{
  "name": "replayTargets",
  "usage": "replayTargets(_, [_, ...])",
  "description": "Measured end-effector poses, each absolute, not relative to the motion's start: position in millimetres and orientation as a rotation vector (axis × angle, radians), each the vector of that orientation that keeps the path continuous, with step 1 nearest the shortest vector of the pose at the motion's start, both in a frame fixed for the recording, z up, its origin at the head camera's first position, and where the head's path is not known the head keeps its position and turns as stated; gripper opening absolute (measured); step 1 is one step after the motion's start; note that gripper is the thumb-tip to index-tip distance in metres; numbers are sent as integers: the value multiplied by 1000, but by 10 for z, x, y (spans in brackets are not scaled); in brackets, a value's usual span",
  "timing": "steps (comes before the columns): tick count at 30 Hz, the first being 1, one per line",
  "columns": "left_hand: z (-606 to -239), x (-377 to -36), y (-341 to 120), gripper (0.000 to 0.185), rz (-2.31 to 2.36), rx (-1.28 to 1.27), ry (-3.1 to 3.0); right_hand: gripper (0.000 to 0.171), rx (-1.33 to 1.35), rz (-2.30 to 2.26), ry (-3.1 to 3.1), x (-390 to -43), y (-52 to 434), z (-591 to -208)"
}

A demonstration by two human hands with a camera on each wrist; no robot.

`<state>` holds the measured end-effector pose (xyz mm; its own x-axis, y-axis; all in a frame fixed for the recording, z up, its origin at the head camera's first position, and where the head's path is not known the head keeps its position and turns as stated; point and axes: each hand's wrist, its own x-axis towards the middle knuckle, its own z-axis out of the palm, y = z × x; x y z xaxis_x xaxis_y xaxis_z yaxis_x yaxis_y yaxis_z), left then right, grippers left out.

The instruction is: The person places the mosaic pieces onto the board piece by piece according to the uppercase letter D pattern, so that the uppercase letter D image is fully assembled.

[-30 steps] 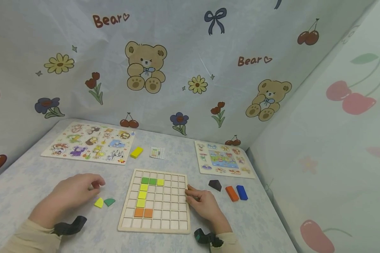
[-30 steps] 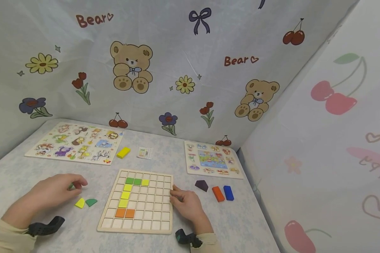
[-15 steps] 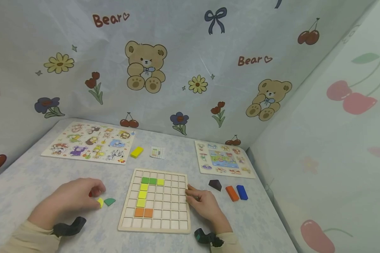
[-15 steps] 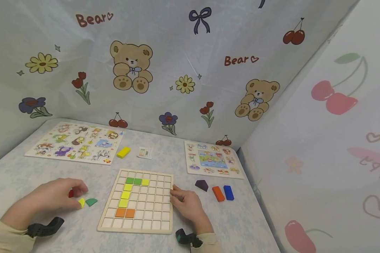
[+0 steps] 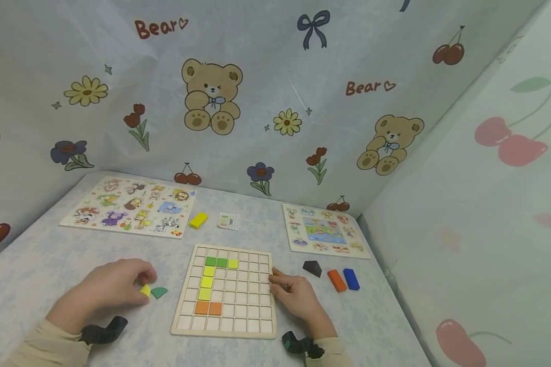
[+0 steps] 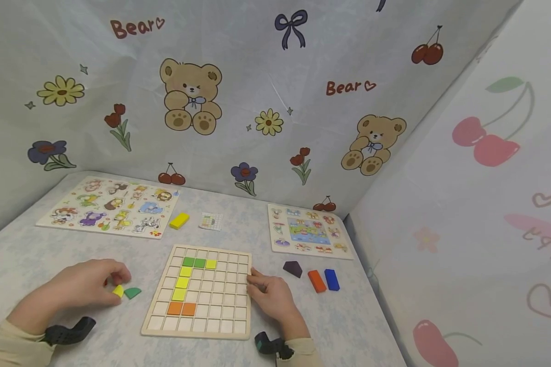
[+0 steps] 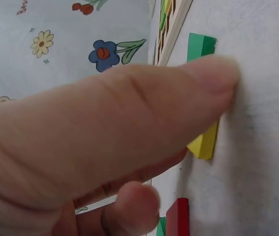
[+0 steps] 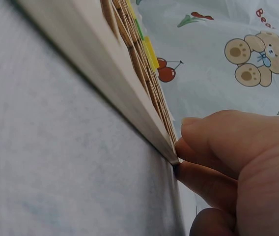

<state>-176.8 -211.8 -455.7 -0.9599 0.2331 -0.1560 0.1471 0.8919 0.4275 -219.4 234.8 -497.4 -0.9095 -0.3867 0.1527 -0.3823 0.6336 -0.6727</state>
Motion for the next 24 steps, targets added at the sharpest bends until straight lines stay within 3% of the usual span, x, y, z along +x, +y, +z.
replayTargets(24, [-4535,-1745,-2177,30,662,334,2902,33,-680,-1168,2828,-2187,2349,-4970])
